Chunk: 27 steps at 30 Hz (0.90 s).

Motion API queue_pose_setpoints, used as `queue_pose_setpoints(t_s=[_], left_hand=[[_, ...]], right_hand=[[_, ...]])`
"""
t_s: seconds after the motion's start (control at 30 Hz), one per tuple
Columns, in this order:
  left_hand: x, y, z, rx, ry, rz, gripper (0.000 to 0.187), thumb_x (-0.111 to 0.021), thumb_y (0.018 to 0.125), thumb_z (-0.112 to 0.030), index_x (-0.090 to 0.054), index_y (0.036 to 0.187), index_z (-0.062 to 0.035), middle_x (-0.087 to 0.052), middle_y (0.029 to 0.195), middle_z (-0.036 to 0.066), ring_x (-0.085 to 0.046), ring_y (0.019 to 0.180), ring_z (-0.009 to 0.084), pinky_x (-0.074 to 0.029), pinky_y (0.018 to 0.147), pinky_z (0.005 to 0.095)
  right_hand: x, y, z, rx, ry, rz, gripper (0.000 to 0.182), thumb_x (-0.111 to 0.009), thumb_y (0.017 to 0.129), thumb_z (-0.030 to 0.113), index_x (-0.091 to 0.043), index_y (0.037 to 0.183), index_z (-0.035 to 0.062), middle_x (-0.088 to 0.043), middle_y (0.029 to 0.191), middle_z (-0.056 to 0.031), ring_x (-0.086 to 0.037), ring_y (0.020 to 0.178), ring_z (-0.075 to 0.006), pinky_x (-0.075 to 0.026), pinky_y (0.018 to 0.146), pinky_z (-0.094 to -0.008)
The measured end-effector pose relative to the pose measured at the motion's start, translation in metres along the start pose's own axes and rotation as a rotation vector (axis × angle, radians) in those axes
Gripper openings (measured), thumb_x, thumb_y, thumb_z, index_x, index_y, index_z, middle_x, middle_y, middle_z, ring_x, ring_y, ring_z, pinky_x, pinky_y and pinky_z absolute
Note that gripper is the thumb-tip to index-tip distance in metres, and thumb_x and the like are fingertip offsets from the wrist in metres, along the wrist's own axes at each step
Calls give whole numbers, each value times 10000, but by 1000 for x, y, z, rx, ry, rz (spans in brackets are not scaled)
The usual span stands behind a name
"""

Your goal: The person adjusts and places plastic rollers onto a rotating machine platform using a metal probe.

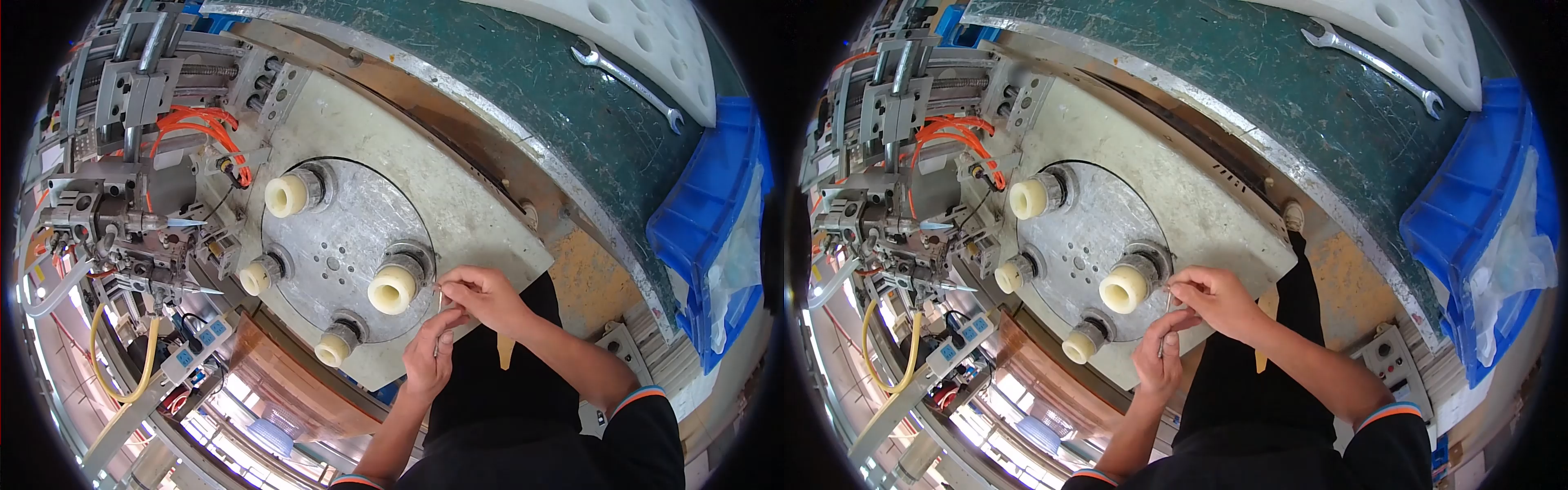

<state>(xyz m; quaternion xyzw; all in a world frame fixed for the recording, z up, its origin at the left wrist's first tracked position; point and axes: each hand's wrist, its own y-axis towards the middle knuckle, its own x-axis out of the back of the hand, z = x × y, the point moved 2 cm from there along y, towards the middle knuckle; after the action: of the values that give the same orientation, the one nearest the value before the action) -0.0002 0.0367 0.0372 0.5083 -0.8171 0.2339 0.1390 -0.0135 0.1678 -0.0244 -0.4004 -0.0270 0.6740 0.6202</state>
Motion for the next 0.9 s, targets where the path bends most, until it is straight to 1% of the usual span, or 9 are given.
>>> queue_pose_setpoints(t_s=[0.07, 0.27, 0.33, 0.4, 0.47, 0.5, 0.63, 0.7, 0.9], left_hand=[[-4, -1, 5, -10, 2, -36, 232, -396, 971, -101, -504, 1107, 52, -625, 1017, 183, -653, 894, 264, -481, 833, 337], [-12, -1, 9, -18, -80, -95, 266, -398, 965, -81, -455, 1179, 66, -604, 1061, 198, -630, 945, 262, -475, 853, 345], [-14, -3, 17, -19, -153, -79, 286, -409, 958, -66, -435, 1210, 66, -593, 1080, 209, -619, 960, 264, -475, 857, 351], [-16, -5, 20, 29, -63, -59, 377, -449, 935, -39, -360, 1287, 60, -574, 1092, 222, -619, 935, 262, -483, 845, 358], [-21, -7, 19, 84, -165, -106, 419, -466, 924, -29, -326, 1310, 56, -571, 1089, 221, -624, 912, 253, -490, 832, 353], [-22, -9, 19, 138, -265, -152, 466, -482, 913, -19, -292, 1333, 51, -567, 1086, 220, -630, 889, 245, -498, 820, 349], [-17, -16, 26, 148, -218, -189, 486, -488, 921, -58, -267, 1341, 45, -574, 1064, 209, -637, 844, 232, -515, 780, 336], [-15, -17, 26, 253, -348, -237, 420, -461, 944, -100, -312, 1307, 48, -591, 1035, 204, -643, 820, 225, -526, 740, 320], [-17, -13, 27, 318, -393, -239, 347, -417, 968, -128, -363, 1257, 56, -626, 965, 185, -651, 755, 208, -527, 702, 293]], right_hand=[[-3, 1, 4, -231, 141, 36, 229, -516, 937, 200, -628, 967, 2, -574, 738, 9, -521, 629, -38, -432, 527, -186], [-4, 11, 7, -341, 347, 38, 216, -558, 915, 219, -640, 936, 21, -555, 745, 15, -521, 623, -34, -456, 552, -196], [-5, 13, 11, -353, 300, 7, 213, -569, 907, 216, -639, 921, 15, -562, 740, 13, -521, 615, -37, -457, 556, -195], [-6, 15, 7, -365, 253, -27, 211, -581, 899, 212, -638, 907, 9, -568, 735, 10, -521, 607, -41, -458, 561, -194], [-4, 19, -2, -135, -164, -118, 180, -596, 877, 169, -634, 867, -6, -570, 698, 4, -496, 585, -39, -444, 553, -194], [-5, 19, 2, -135, -167, -119, 180, -596, 877, 169, -634, 867, -6, -570, 698, 4, -496, 585, -39, -444, 553, -194], [-10, 19, 11, -53, -301, -138, 144, -609, 847, 124, -630, 829, -17, -548, 639, 17, -458, 581, -30, -406, 525, -207], [-9, 20, 10, 11, -397, -141, 138, -610, 842, 119, -632, 819, -16, -540, 629, 22, -451, 581, -28, -395, 517, -213], [-7, 23, 11, 11, -369, -108, 143, -611, 842, 124, -630, 822, -17, -553, 637, 23, -454, 587, -25, -386, 513, -214]])
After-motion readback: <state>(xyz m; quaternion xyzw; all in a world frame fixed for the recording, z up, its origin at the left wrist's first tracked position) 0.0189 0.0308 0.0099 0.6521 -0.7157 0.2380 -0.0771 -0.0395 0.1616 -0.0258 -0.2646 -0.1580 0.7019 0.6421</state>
